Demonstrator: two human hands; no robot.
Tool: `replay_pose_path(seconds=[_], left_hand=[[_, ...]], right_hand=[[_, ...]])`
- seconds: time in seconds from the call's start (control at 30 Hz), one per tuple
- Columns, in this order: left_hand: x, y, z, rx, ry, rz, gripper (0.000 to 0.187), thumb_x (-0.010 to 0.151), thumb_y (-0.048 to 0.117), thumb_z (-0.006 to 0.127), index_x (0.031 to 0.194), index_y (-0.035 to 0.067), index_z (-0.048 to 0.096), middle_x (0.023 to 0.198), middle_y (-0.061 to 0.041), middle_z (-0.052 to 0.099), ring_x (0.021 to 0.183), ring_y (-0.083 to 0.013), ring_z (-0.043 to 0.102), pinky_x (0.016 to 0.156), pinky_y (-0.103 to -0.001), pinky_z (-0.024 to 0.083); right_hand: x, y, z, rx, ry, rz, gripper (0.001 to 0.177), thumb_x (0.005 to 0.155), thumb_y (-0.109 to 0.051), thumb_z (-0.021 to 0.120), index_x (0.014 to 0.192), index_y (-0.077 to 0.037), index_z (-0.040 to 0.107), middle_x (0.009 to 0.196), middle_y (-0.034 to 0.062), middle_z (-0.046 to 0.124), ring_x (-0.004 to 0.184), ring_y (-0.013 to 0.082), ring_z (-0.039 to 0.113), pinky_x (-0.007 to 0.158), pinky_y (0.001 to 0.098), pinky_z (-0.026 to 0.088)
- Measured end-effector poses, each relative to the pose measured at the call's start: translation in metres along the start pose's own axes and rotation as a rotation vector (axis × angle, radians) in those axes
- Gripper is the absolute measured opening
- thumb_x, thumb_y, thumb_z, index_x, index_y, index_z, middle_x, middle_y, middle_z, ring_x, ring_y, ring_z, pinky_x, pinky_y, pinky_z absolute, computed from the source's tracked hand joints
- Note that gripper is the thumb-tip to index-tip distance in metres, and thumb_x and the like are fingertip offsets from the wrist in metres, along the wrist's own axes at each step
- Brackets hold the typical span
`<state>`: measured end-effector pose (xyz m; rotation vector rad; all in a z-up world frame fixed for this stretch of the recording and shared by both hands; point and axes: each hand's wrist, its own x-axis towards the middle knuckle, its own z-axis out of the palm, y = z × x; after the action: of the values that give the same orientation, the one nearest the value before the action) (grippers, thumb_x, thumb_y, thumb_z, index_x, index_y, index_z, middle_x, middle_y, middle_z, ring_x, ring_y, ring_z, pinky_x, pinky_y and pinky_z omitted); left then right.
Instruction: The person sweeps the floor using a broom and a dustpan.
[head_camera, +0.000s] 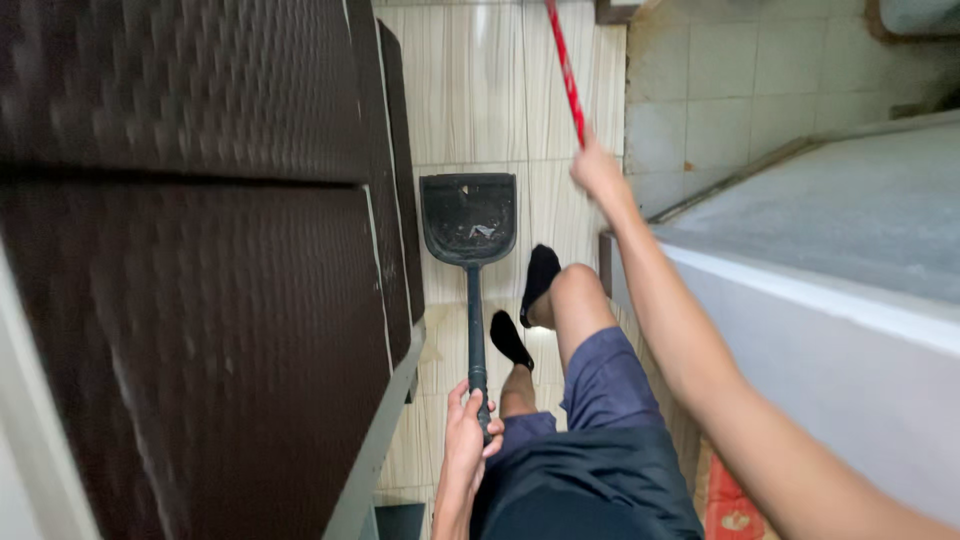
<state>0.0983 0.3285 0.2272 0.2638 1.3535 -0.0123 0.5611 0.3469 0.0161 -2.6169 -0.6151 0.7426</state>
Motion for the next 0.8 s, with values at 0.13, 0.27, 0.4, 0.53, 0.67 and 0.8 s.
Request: replay_pose_path(seconds=[0.13,0.27,0.4,0.53,0.67,0.8], left_hand=[[-0.005,-0.036,-0.032,0.017,0.009,-0.012,0.043,0.104,0.021,0.045,0.146,0.018,0.035,0.091,-0.009,0.051,0.054,-0.0139,0.048,0.035,-0.024,0.029],[-0.012,-0.069,-0.063,0.058,0.012,-0.044,0.04,0.104,0.022,0.045,0.142,0.016,0.037,0.09,-0.01,0.051,0.054,-0.0143,0.047,0.034,-0.024,0.029],[-0.024,-0.101,-0.085,0.107,0.012,-0.095,0.041,0.103,0.022,0.046,0.143,0.019,0.035,0.091,-0.01,0.05,0.055,-0.0144,0.048,0.036,-0.024,0.03],[-0.042,-0.129,-0.104,0.145,-0.018,-0.093,0.042,0.104,0.021,0.046,0.144,0.015,0.035,0.091,-0.01,0.051,0.056,-0.0133,0.048,0.036,-0.023,0.031],[-0.059,-0.162,-0.112,0.207,0.0,-0.139,0.048,0.102,0.02,0.047,0.147,0.017,0.032,0.092,-0.01,0.051,0.056,-0.0142,0.048,0.037,-0.025,0.031],[-0.059,-0.208,-0.116,0.29,0.001,-0.123,0.053,0.102,0.022,0.048,0.151,0.017,0.026,0.092,-0.011,0.053,0.055,-0.0147,0.05,0.038,-0.026,0.034]], right_hand=[[-0.186,0.024,-0.018,-0.037,-0.14,0.062,0.069,0.097,-0.017,0.046,0.162,-0.012,0.025,0.094,0.0393,0.066,0.087,0.0547,0.066,0.08,0.0581,0.053],[-0.331,-0.003,-0.106,-0.042,-0.336,0.339,0.06,0.101,-0.023,0.045,0.16,-0.026,0.036,0.1,0.0357,0.069,0.089,0.0517,0.068,0.08,0.0552,0.054],[-0.398,-0.001,-0.173,0.064,-0.28,0.244,0.057,0.095,-0.019,0.049,0.151,-0.025,0.046,0.112,0.0211,0.075,0.098,0.0428,0.073,0.089,0.0455,0.053],[-0.403,0.004,-0.18,0.055,0.002,0.008,0.048,0.105,-0.022,0.054,0.151,-0.014,0.049,0.124,0.0304,0.065,0.117,0.0475,0.062,0.098,0.0477,0.049],[-0.304,0.001,-0.136,0.063,0.108,-0.075,0.052,0.107,-0.022,0.049,0.156,-0.011,0.039,0.107,0.0391,0.066,0.098,0.0533,0.064,0.085,0.0547,0.052],[-0.229,0.013,-0.101,0.18,-0.105,0.186,0.054,0.098,-0.012,0.038,0.151,-0.007,0.042,0.088,0.0246,0.07,0.056,0.0329,0.067,0.046,0.0465,0.05]])
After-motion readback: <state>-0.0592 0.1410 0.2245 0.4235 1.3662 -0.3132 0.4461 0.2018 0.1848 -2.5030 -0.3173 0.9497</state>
